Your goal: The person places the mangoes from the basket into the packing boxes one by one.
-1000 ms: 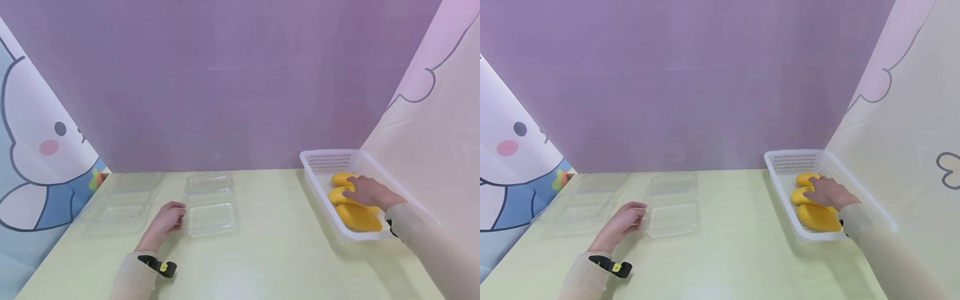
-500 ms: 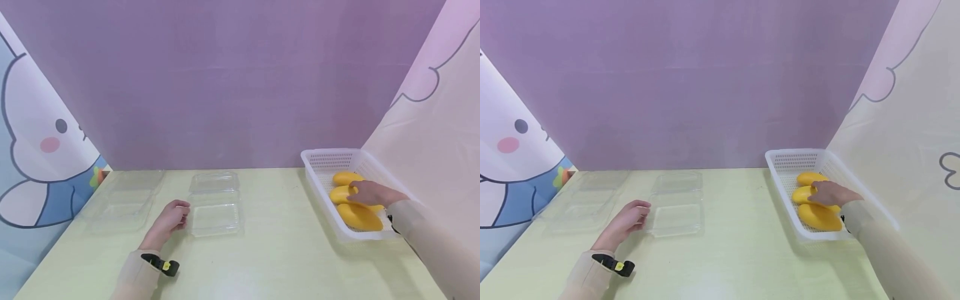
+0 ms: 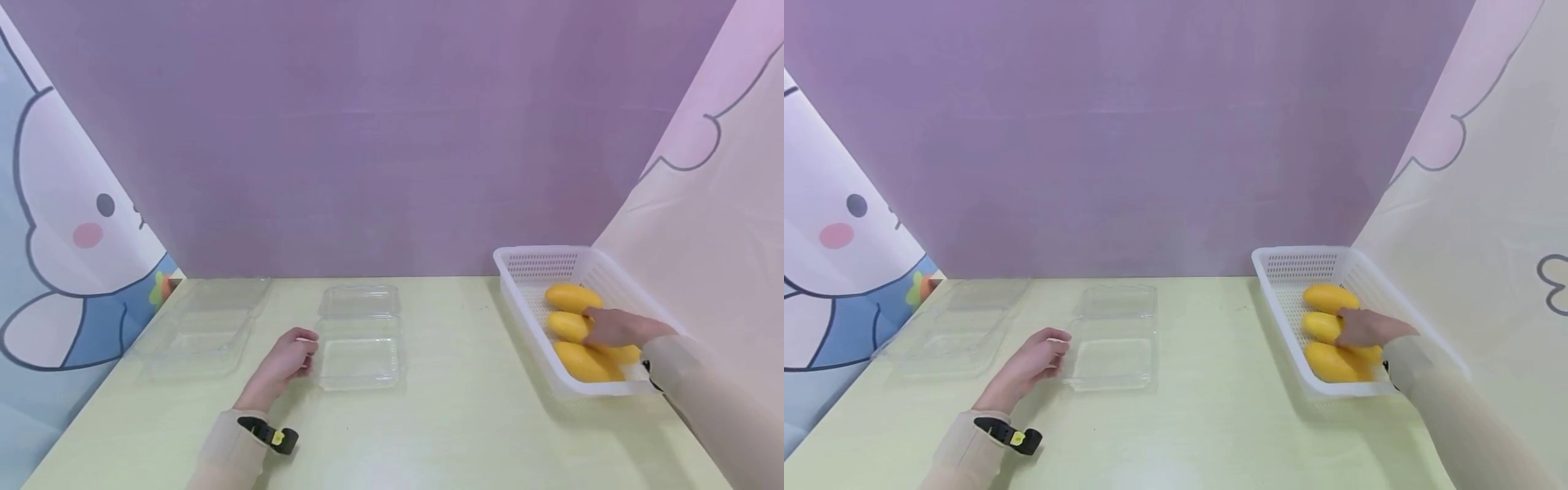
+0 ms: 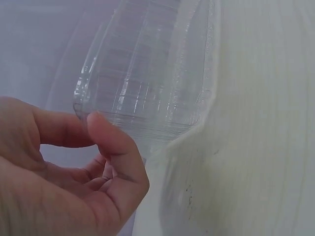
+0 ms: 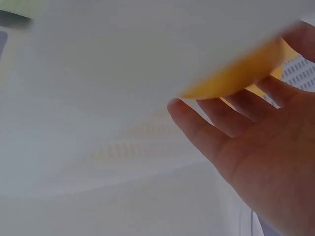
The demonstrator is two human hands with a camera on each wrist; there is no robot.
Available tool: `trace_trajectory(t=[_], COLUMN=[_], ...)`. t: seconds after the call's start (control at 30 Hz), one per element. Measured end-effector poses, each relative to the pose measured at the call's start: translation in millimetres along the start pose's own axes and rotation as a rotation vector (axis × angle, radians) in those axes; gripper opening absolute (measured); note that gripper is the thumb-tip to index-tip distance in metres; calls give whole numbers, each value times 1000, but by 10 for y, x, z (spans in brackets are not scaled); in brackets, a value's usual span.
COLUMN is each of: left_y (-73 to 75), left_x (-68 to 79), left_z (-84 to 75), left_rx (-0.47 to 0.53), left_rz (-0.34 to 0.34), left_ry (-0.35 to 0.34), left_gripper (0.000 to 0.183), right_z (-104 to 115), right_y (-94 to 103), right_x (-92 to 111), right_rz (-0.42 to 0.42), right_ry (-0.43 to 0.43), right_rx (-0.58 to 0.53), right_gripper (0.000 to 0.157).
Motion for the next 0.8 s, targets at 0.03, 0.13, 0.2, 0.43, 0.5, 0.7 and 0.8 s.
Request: trace_trajectory(t=[0.03,0.13,0.2,0.43,0.5,0.7,0.8], left_y=[-4,-16,-25,-49,-53,-84,-107], left_x=[-1,2,3,14,10,12,9], left_z=[4,8,8,19,24,21,18], left_rx=[-1,-3,-5,-13,-15,-19,-21], left_rz=[1,0,-2,-6,-6,-1,0], left_ry=[0,2,-1,2,2,-12,-21], left_gripper=[30,30,30,30,31,30,30], right_z=[-20,-57,-70,-38,-15,95,133], right_y=[-18,-60,-78,-45,-8,124,174], right_x=[-5,-25,-33,-14,3,77,108], right_rz=[1,-15,-33,-99,-105,-113,-117], right_ry=[-1,2,7,43,44,49,44], right_rx=[-7,-7,-12,-7,-9,-37,-41], right_gripper=[82,90,94,87,83,85,89])
Point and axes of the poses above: each hand's wrist, its own x-axis away from the middle knuckle, its own y-axis out of the back of the hand, z = x × y, the point moved 10 cm from there along -x, towards the middle knuckle
